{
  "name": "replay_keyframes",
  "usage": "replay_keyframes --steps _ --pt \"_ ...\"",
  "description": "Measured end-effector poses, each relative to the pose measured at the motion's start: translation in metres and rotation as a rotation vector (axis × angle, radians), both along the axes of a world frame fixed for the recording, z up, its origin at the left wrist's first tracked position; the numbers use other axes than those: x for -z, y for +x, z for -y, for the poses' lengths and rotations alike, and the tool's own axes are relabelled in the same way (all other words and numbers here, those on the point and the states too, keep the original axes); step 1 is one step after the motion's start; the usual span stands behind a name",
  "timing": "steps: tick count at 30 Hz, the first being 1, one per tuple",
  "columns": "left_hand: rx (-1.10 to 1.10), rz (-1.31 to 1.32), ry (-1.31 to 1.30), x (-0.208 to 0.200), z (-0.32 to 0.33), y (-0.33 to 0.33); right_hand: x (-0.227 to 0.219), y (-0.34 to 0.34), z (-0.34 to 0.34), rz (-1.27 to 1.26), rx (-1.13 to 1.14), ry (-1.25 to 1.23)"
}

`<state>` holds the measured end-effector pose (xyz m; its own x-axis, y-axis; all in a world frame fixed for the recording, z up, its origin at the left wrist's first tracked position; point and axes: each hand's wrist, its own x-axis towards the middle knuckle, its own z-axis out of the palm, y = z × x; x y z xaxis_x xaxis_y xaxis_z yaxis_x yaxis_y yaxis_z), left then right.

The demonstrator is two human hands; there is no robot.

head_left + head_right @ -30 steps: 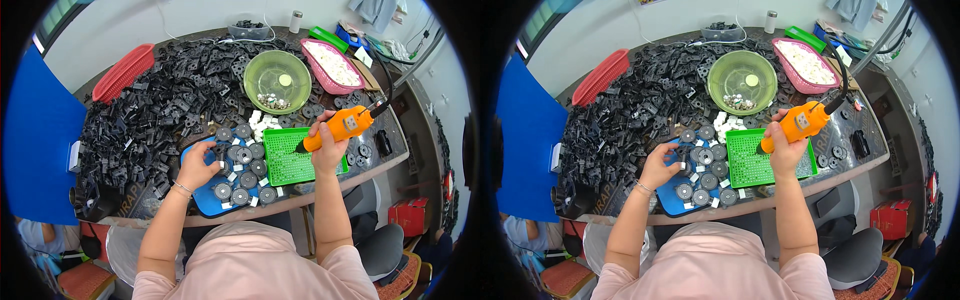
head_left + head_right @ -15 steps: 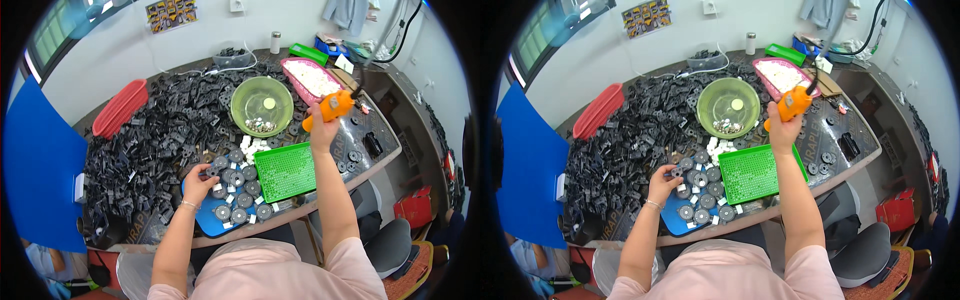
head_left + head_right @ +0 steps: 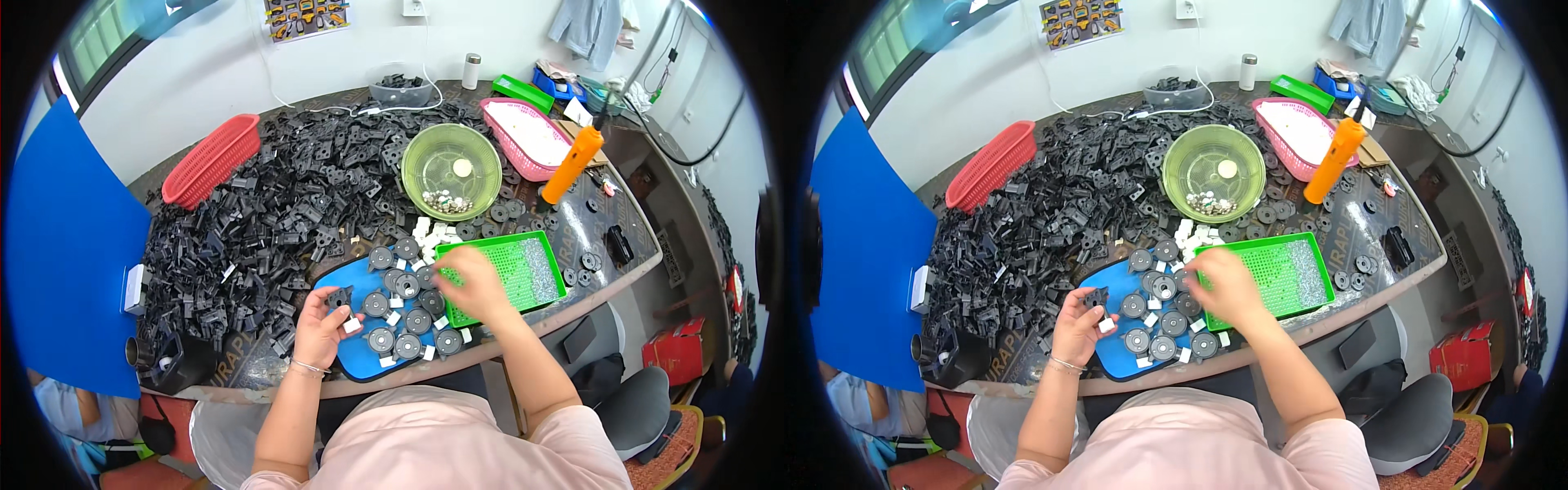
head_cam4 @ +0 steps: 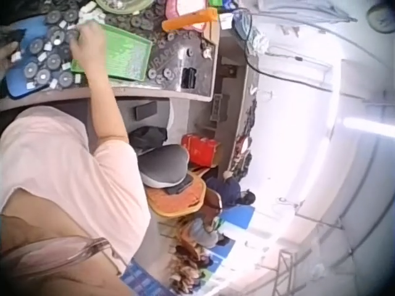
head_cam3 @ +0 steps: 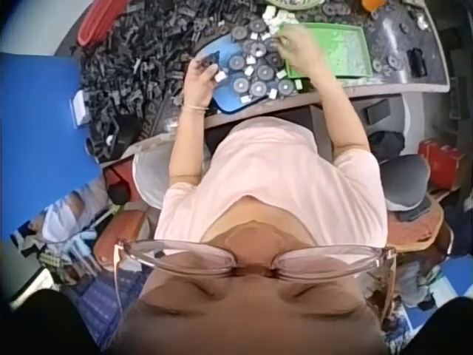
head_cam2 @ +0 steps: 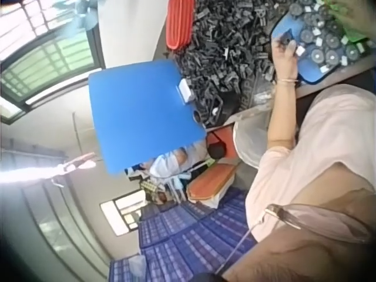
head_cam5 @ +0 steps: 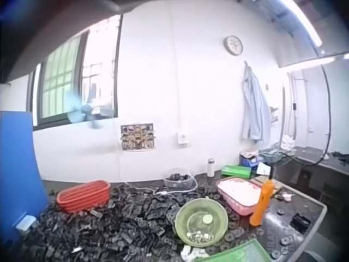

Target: Assembling small plastic and metal components using an electric screwdriver and manual placement on a workbench.

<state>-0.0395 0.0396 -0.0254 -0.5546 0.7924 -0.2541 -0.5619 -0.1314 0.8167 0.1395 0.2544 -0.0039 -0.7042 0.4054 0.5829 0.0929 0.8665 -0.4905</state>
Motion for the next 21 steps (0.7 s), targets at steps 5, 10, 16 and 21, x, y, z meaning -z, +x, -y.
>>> replay_keyframes --steps 5,10,16,21 --pt "-0.021 -0.077 -0.085 0.001 0.012 0.020 -0.003 -0.029 0.021 0.438 -0.160 -0.110" --pt "0.026 -0.132 -0.115 0.006 0.027 0.027 -0.013 -0.042 0.026 0.600 -0.087 -0.038" --pt "0.041 -0.145 -0.132 0.005 0.030 0.030 -0.015 -0.055 0.022 0.743 -0.073 -0.049" --pt "0.050 -0.175 -0.120 0.003 0.028 0.032 -0.006 -0.058 0.006 0.686 -0.128 -0.125"
